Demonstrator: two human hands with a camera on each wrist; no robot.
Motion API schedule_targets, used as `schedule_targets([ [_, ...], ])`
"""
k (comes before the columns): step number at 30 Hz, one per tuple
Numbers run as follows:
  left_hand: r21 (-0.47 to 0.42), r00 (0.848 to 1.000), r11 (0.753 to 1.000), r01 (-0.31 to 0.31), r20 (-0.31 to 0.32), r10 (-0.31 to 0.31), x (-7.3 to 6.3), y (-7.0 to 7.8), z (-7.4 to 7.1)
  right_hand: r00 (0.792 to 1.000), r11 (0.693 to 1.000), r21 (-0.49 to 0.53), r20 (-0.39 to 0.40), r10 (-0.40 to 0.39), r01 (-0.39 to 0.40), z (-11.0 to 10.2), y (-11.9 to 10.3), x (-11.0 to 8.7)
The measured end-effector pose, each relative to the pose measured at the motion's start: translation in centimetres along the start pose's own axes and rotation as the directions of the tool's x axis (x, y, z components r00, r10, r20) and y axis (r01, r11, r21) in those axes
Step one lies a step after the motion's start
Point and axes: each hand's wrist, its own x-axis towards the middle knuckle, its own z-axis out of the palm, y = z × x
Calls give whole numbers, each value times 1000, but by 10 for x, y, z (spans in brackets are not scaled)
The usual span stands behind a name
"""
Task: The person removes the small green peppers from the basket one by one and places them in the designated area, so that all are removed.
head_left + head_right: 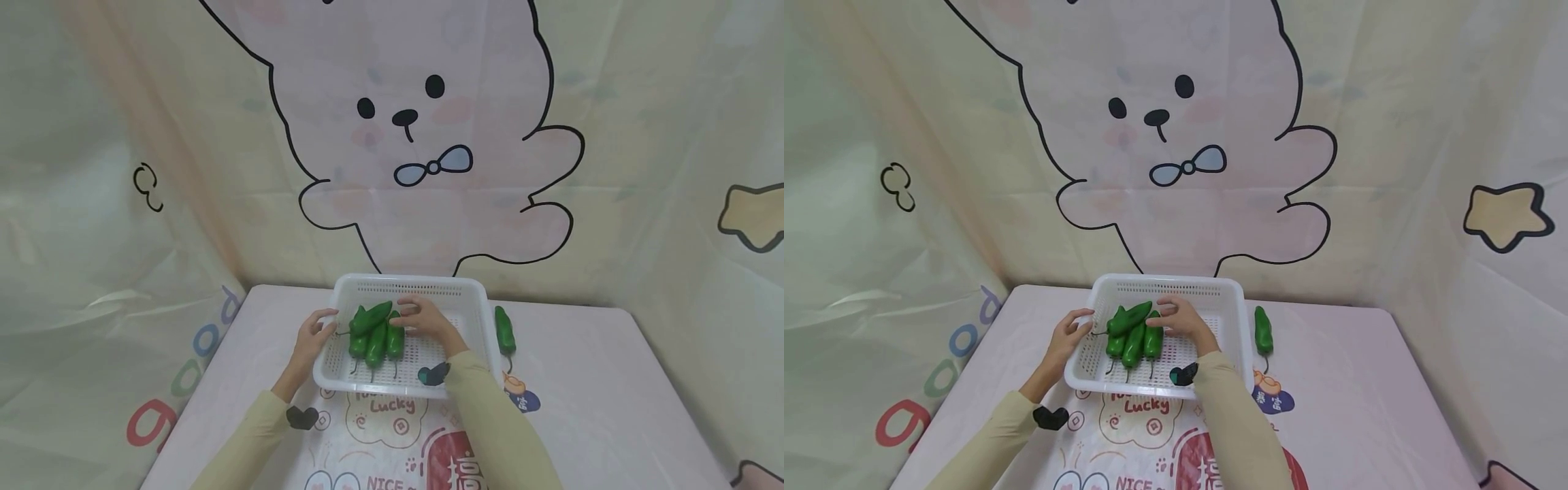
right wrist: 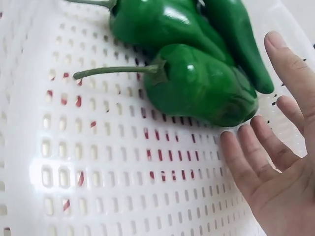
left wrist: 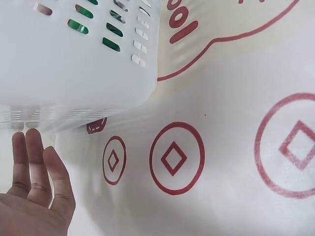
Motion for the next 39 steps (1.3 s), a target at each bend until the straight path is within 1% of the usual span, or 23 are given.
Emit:
schedule_targets([
  [4, -1, 1000, 1000, -1, -4, 1, -1, 0, 0, 1000, 999, -38, 7, -15, 15, 3, 0, 1],
  [7, -3, 1000, 1000, -6, -3, 6, -1, 0, 0, 1000, 995, -97, 5, -21, 22, 5, 1, 3],
  [11, -3, 1000, 1000, -10, 3, 10, -1, 1, 0, 1000, 983, -182, 4, -17, 17, 8, 1, 6],
  [15, -6, 1000, 1000, -19, 11, 19, 0, 2, 0, 1000, 970, -244, 8, -11, 13, 9, 0, 8],
  [22, -10, 999, 999, -34, 19, 34, -1, 5, 1, 999, 953, -301, 29, -14, 22, 9, 0, 10],
  [27, 7, 1000, 1000, -17, 10, 17, -2, 7, 1, 999, 942, -334, 32, -5, 15, 8, 0, 9],
  [29, 13, 1000, 1000, -11, 6, 11, -1, 5, 1, 999, 944, -329, 34, 7, 5, 8, 0, 8],
  [32, 9, 1000, 1000, -2, -1, 2, 5, -7, -1, 999, 946, -325, 33, 16, -5, 9, 0, 8],
  [36, 6, 1000, 1000, -2, -25, 2, 14, -26, -3, 999, 935, -354, 26, 18, -8, 10, -1, 7],
  [39, 21, 999, 1000, -9, -46, 10, 17, -32, -2, 1000, 929, -369, 19, 25, -16, 11, -4, 7],
])
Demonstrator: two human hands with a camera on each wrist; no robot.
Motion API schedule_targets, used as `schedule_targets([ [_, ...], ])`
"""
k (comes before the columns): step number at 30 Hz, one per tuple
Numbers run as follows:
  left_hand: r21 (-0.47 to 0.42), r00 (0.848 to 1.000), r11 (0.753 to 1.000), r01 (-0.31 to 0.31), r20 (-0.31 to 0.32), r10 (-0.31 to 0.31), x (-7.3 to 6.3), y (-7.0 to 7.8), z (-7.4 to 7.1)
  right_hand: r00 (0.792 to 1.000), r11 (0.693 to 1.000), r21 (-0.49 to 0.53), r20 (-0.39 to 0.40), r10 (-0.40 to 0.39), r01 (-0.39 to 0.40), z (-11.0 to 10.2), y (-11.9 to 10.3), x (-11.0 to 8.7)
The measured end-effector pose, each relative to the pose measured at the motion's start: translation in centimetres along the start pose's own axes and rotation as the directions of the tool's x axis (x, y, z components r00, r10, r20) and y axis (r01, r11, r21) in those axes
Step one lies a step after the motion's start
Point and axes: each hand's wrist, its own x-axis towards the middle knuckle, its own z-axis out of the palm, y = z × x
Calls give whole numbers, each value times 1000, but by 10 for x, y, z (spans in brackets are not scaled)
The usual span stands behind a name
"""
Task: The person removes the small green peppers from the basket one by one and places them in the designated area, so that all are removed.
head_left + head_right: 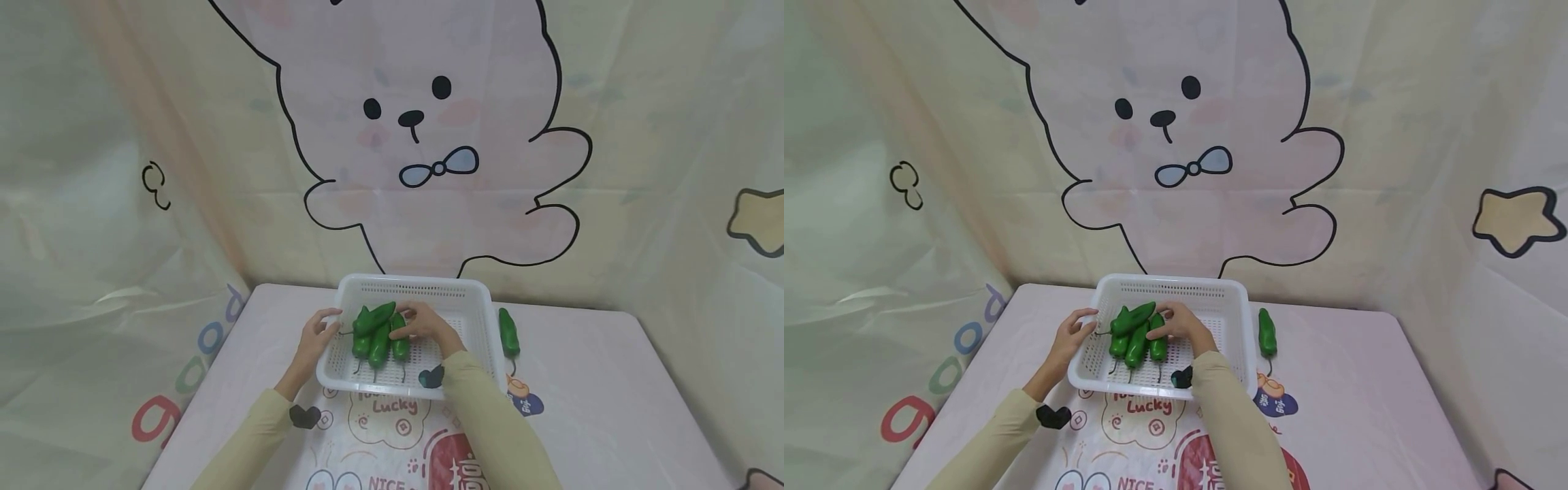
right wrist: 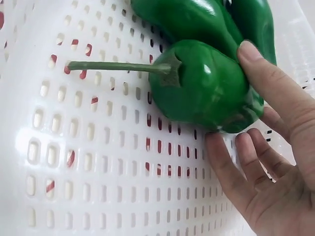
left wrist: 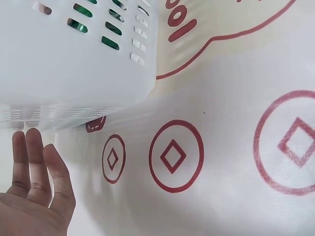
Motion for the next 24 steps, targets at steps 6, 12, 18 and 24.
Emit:
schedule_targets([
  [6, 25, 999, 1000, -12, -31, 12, 0, 0, 2, 1000, 999, 34, 12, -7, 7, -2, 3, 0],
  [12, 18, 1000, 1000, -18, -24, 19, -1, 0, 1, 997, 972, 231, 62, -49, 33, -8, 13, -3],
  [18, 9, 1000, 1000, -5, -6, 5, -2, 2, 0, 993, 946, 317, 71, -96, 69, -13, 19, -3],
  [24, -4, 1000, 1000, 2, 2, -2, -2, 4, 1, 990, 934, 354, 109, -90, 46, -15, 21, -3],
])
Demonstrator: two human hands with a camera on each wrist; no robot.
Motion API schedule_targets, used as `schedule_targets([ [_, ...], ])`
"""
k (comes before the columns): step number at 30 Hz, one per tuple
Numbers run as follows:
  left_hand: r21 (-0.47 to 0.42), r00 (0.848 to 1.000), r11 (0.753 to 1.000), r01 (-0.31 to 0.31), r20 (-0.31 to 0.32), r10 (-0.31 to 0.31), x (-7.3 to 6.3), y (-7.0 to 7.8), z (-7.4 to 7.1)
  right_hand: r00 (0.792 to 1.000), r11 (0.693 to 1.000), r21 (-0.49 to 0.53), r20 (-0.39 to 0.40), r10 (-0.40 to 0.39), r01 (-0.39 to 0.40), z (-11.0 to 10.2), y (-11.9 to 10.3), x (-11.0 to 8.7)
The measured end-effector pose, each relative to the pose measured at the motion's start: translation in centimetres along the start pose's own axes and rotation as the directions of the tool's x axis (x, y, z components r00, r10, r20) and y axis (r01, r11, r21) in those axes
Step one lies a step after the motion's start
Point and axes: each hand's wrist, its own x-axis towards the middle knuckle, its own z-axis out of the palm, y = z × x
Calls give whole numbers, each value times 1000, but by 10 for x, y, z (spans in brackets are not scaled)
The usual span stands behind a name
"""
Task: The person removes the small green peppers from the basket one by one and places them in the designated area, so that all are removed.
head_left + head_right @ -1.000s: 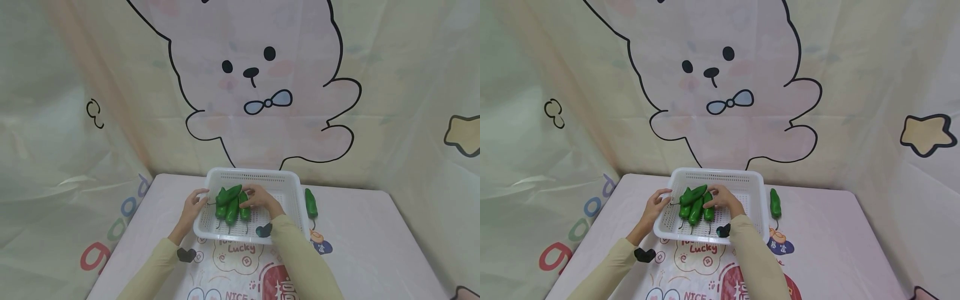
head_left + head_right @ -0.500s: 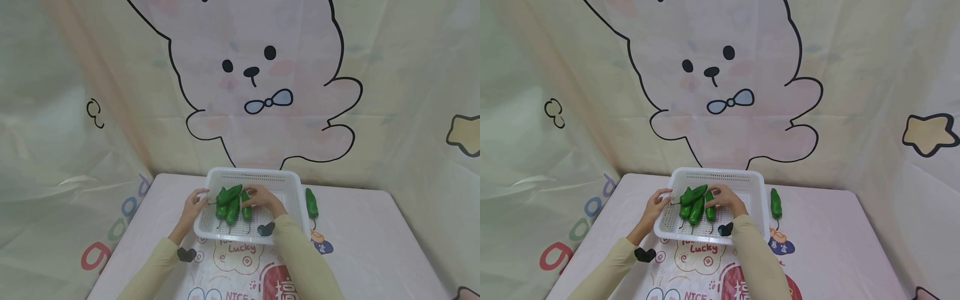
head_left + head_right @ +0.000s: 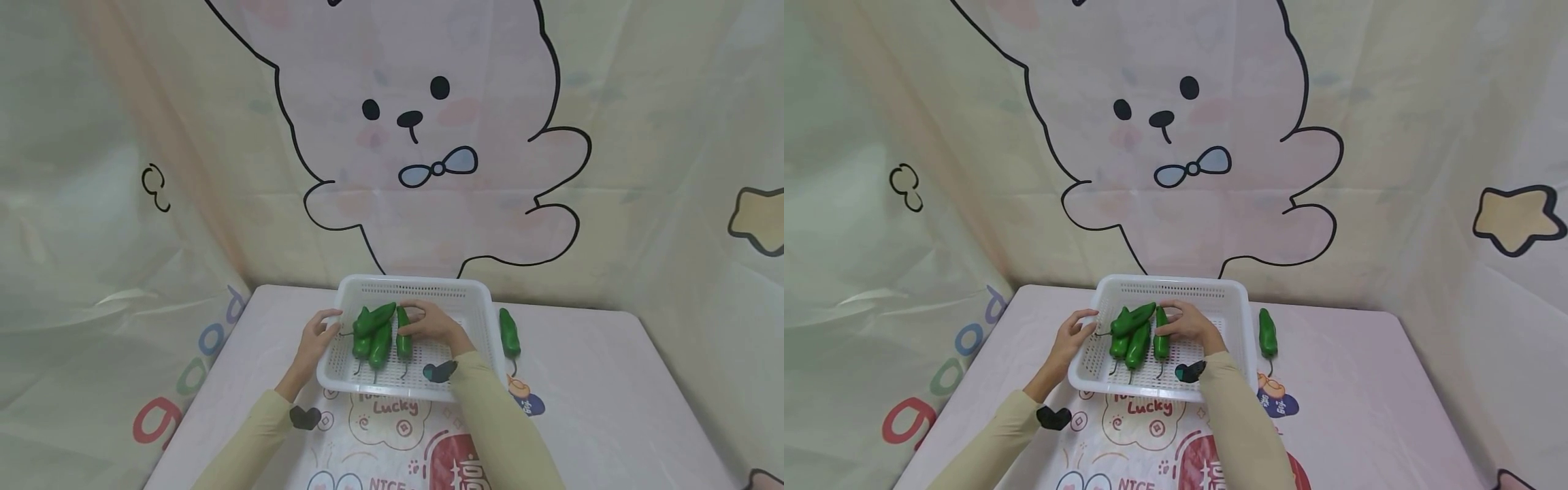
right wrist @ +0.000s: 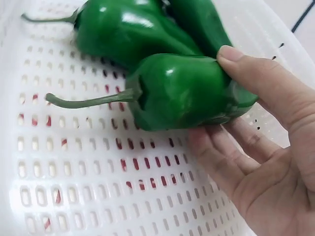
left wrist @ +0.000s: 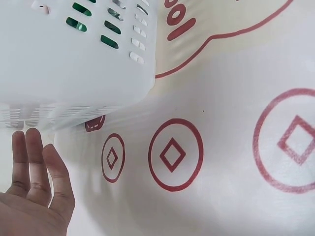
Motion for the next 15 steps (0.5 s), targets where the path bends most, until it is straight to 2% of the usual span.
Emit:
schedule_targets([
  [7, 16, 999, 1000, -20, -26, 21, 1, -6, 1, 998, 991, 123, 40, 45, -49, -2, 1, 3],
  [13, 12, 1000, 1000, -11, -16, 11, 2, -6, 0, 999, 982, 182, 19, 41, -44, -3, -3, 5],
  [15, 6, 1000, 1000, -6, -9, 6, 2, -5, 0, 999, 972, 231, 19, 46, -49, -4, -5, 5],
])
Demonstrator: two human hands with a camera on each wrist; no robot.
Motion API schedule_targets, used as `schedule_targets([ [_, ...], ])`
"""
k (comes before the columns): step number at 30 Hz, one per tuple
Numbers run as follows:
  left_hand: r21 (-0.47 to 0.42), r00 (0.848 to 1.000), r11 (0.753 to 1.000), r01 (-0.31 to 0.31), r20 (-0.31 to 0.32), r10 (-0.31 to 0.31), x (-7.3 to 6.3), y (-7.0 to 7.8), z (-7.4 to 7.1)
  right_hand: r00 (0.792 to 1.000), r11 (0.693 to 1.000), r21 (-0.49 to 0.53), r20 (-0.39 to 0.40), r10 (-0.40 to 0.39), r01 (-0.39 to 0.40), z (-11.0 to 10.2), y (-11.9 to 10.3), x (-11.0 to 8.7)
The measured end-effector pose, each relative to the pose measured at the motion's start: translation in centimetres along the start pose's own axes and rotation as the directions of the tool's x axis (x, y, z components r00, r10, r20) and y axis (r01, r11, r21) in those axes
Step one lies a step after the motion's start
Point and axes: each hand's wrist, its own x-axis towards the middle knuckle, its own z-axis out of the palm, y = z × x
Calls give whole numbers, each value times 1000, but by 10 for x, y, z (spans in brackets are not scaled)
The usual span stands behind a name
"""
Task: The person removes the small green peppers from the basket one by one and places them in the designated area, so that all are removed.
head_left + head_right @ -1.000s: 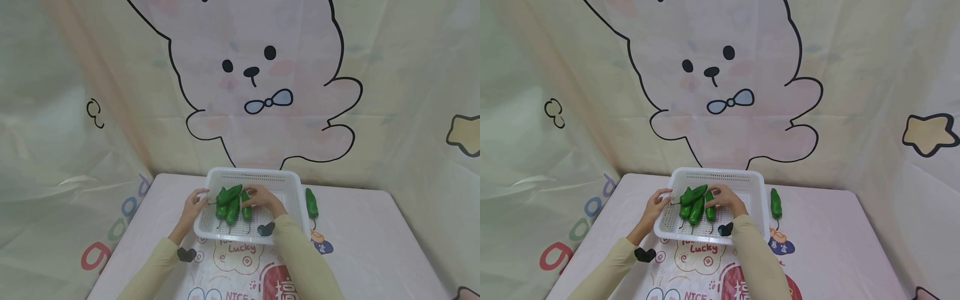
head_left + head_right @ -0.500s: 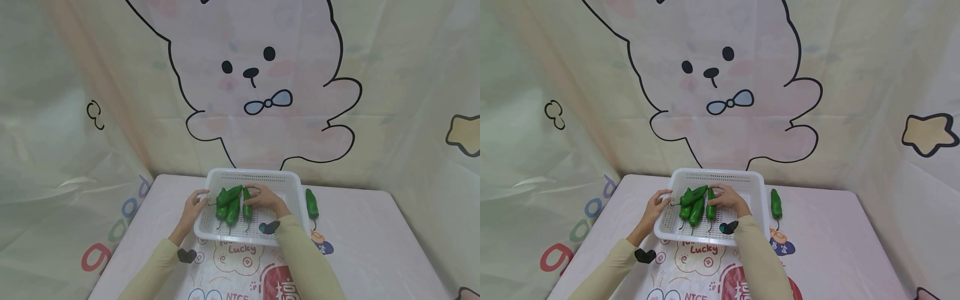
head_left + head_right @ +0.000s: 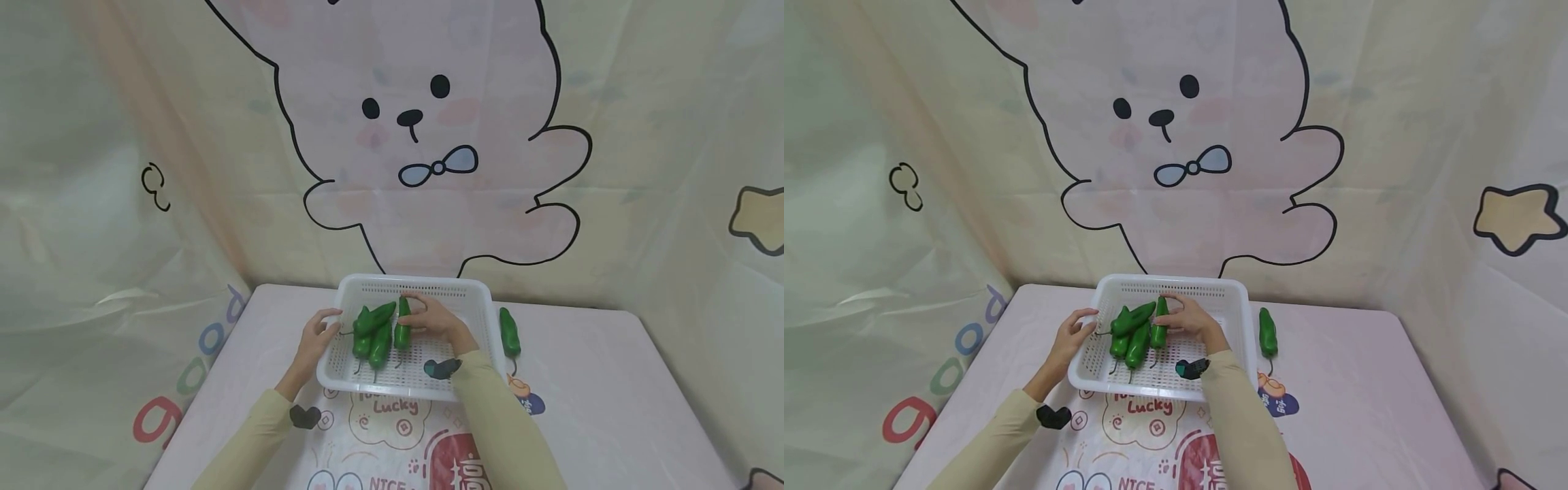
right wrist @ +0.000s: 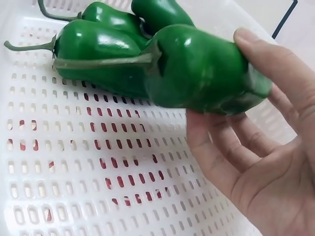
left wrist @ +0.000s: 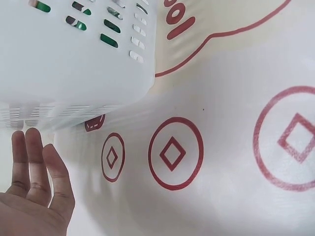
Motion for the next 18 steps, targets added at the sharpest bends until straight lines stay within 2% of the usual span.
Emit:
schedule_targets([
  [3, -17, 1000, 1000, 5, 20, -4, -1, 5, 0, 1000, 999, 52, 1, 4, -4, -1, -3, -1],
  [9, 1, 998, 1000, 0, 61, 0, -14, 32, 0, 1000, 992, 127, -4, 2, -2, -5, -8, -5],
  [11, 12, 998, 1000, -4, 61, 3, -16, 36, 0, 1000, 988, 157, -6, 0, 1, -7, -10, -6],
  [13, 16, 999, 1000, -4, 54, 3, -14, 31, 0, 1000, 985, 172, -11, -8, 9, -8, -12, -8],
  [18, 4, 999, 1000, 0, 33, 0, -1, 6, -1, 998, 981, 185, -35, -48, 54, -9, -21, -12],
])
